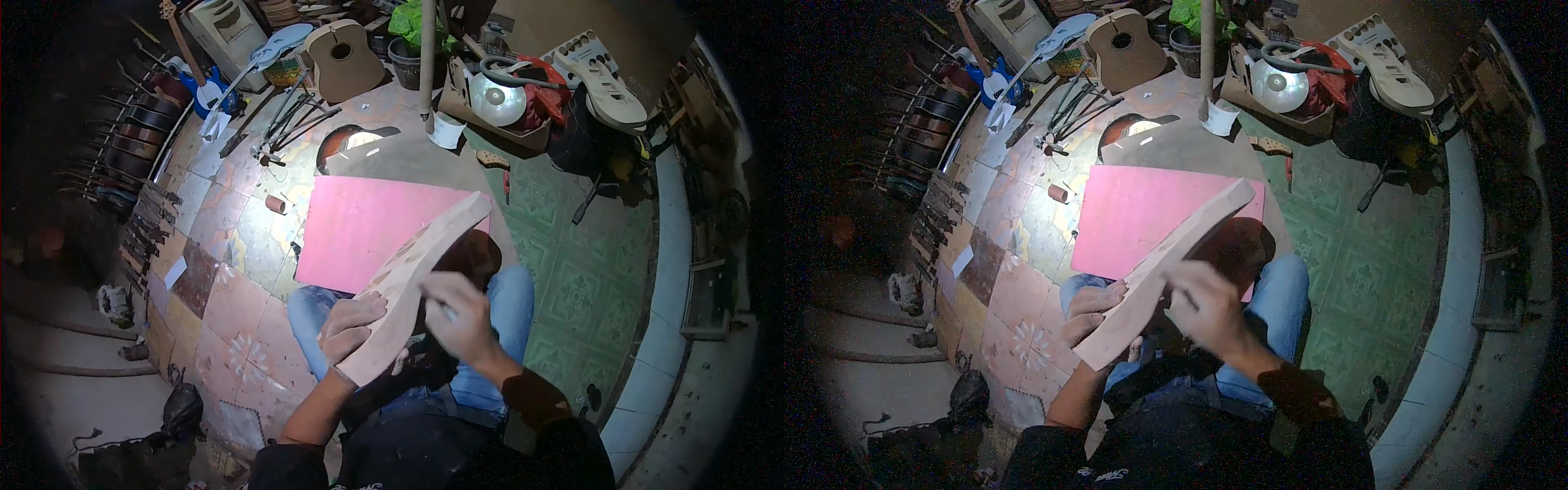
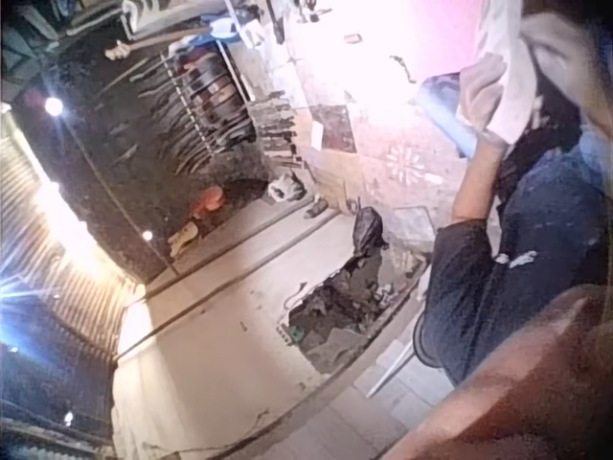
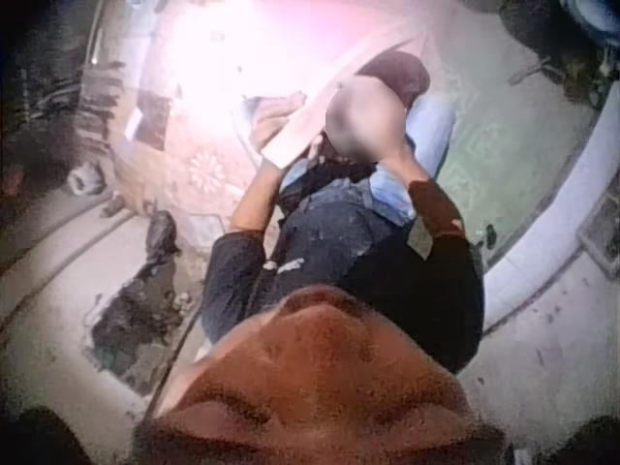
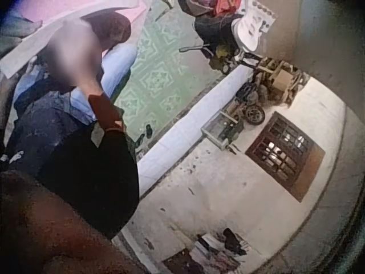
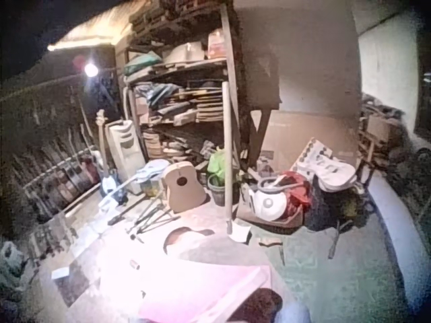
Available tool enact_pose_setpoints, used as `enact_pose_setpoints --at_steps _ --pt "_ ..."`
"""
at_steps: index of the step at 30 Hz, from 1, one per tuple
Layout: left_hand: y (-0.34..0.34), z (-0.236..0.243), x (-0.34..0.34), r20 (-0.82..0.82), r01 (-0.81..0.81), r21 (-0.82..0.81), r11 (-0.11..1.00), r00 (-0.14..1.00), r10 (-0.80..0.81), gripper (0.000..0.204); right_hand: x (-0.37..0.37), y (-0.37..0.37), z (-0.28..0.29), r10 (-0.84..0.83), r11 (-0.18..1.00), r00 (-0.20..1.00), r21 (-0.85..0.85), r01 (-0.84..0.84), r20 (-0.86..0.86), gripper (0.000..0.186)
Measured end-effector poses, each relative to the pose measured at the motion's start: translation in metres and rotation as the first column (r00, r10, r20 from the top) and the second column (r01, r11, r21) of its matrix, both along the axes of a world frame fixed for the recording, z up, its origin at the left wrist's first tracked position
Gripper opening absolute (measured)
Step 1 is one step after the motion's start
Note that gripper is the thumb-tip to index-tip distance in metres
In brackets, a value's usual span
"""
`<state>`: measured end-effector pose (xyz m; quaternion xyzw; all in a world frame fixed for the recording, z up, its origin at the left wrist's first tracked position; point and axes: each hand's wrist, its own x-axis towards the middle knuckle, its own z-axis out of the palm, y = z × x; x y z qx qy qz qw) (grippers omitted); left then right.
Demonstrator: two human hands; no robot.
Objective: The person sands the sides and back of a wooden guitar body by hand using a piece of sandpaper while sitting on the floor.
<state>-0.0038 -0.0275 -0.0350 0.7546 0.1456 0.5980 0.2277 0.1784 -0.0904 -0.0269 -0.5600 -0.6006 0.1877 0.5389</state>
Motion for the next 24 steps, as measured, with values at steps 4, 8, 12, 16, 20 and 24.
enact_pose_setpoints --at_steps 4,8,12,16,20,24 --pt "-0.006 0.0 -0.004 0.01 -0.018 -0.007 1.0 1.0 0.018 0.059 -0.012 -0.016 0.025 0.123 0.986 0.992 0.114 -0.121 -0.011 0.026" --pt "-0.004 -0.002 0.002 0.038 -0.001 0.025 1.0 0.999 0.0 0.057 0.003 0.0 -0.001 -0.013 1.0 1.0 0.001 0.013 0.018 0.023" --pt "-0.003 -0.006 0.001 0.087 0.022 0.031 0.999 0.996 -0.025 0.058 -0.01 -0.021 0.026 0.149 0.982 0.989 0.113 -0.15 0.014 0.025" --pt "-0.005 -0.005 0.002 0.04 0.032 0.035 0.999 0.999 -0.033 0.061 0.012 0.0 -0.015 -0.027 1.0 0.998 -0.002 0.028 0.064 0.037" --pt "-0.005 -0.007 0.004 0.094 0.025 0.02 0.999 0.995 -0.027 0.059 -0.014 -0.028 0.029 0.163 0.984 0.984 0.089 -0.157 -0.072 0.034" --pt "-0.006 -0.005 0.004 0.017 0.018 0.021 1.0 1.0 -0.018 0.056 0.009 0.005 -0.008 -0.065 0.998 0.997 0.004 0.065 0.045 0.028"
